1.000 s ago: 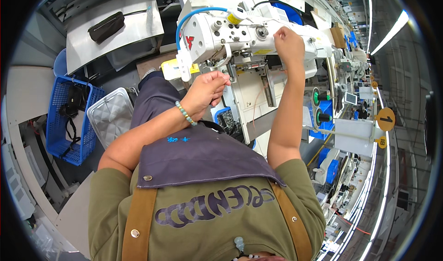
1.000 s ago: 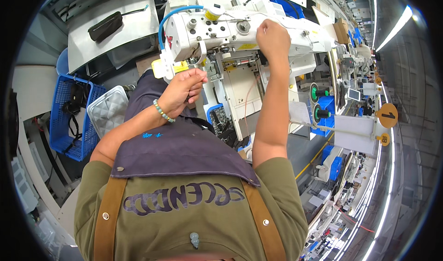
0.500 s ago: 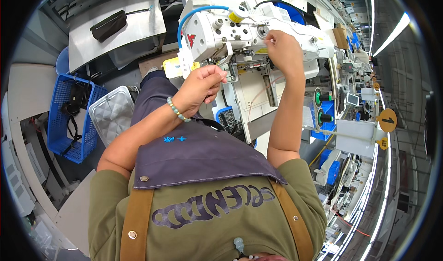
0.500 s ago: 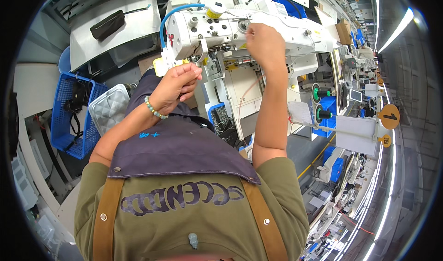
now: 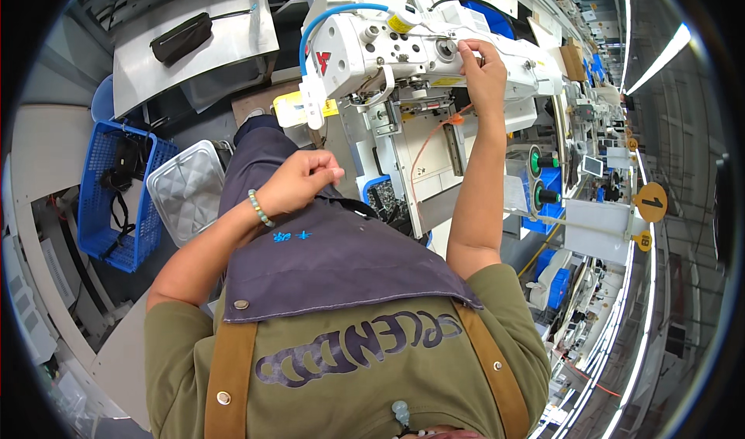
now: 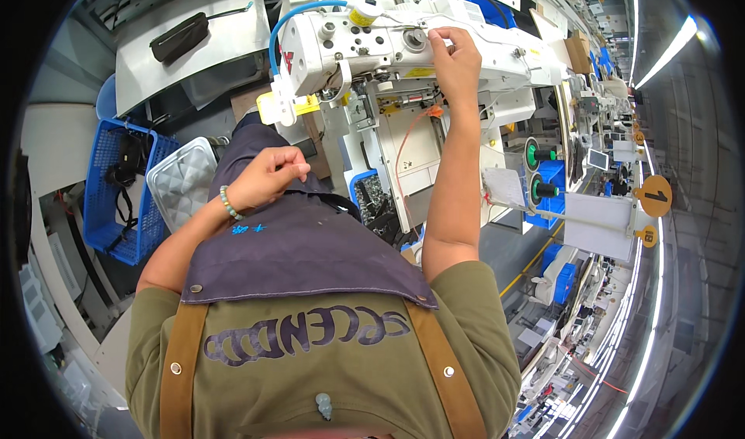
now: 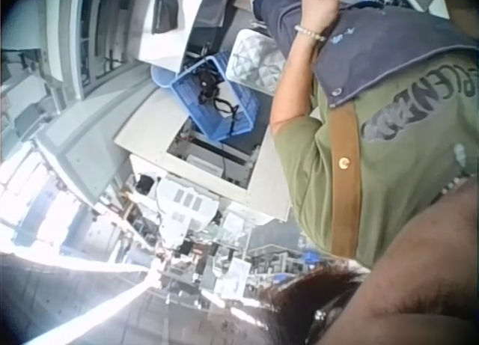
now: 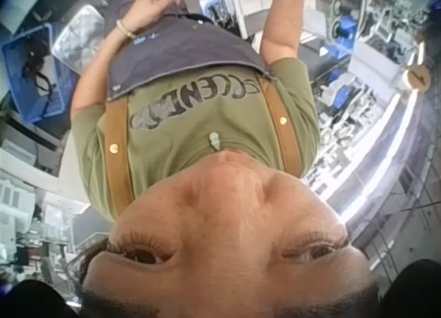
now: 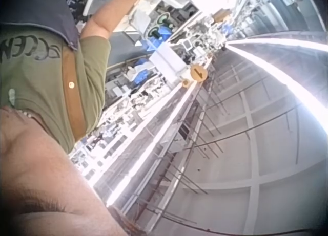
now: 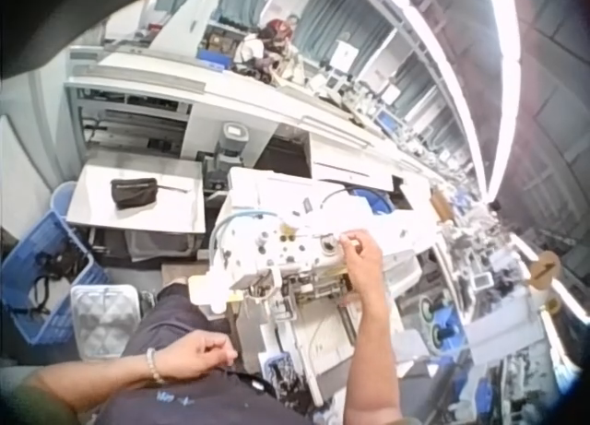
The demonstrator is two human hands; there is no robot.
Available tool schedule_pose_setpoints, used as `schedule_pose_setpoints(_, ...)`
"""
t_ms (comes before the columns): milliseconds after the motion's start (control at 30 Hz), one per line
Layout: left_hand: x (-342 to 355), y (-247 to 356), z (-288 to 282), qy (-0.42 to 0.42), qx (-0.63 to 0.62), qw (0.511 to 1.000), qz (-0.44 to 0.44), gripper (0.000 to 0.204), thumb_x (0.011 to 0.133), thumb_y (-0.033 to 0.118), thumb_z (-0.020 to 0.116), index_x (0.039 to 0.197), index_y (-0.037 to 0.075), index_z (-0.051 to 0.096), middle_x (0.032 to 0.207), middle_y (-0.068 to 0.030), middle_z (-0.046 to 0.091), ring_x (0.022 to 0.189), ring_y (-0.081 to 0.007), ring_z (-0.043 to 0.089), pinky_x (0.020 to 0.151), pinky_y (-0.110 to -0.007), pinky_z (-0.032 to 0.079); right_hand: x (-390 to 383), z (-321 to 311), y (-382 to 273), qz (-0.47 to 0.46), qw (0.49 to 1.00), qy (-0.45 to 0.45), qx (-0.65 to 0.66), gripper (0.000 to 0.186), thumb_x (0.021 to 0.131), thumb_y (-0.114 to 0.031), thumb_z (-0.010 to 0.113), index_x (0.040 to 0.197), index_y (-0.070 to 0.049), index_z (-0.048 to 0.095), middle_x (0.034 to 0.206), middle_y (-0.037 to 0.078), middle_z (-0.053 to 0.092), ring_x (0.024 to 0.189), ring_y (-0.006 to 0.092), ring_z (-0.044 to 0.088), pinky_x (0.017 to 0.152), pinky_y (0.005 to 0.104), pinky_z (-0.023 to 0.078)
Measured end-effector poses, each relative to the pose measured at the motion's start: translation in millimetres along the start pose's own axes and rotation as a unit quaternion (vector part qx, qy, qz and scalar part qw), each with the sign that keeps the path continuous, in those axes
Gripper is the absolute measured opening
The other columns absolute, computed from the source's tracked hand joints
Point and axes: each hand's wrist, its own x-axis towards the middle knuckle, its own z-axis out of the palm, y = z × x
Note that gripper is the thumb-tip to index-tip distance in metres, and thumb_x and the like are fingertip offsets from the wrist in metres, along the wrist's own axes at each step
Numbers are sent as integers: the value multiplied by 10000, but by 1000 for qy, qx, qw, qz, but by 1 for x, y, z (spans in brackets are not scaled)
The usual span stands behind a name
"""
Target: The recorder is threading and using an industrial sewing machine to sew leather components.
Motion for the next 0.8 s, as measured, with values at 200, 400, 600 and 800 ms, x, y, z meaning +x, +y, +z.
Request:
schedule_pose_setpoints(200,6,-35,4,0,72,997,41,243,956,190,665,796,12,621,623,11,529,584,-66,436,541,-292,366,-5,0,-7,16,1000,-9,2,152,931,-160,718,993,-21,724,924,19,682,610,61,525,578,240,432)
schedule_pose_setpoints(400,1,-64,-4,49,213,973,70,202,925,145,664,803,-12,626,608,-114,590,538,-219,534,563,-373,416,-5,4,1,-29,999,-6,-12,168,904,-112,721,1059,-57,758,920,23,693,602,61,554,566,247,442)
schedule_pose_setpoints(600,-12,-65,-5,77,177,976,97,183,916,112,657,791,-12,607,647,-165,621,561,-288,583,567,-370,427,-27,20,1,-226,943,57,-239,254,877,-33,596,1074,-8,753,1143,84,681,623,215,649,600,335,519)
schedule_pose_setpoints(800,-33,-81,-21,106,267,953,100,165,905,105,662,795,-6,610,683,-172,646,627,-345,640,588,-399,453,-33,20,-2,-211,945,40,-245,310,877,-7,552,1135,-3,726,1202,88,650,718,220,666,634,344,524)
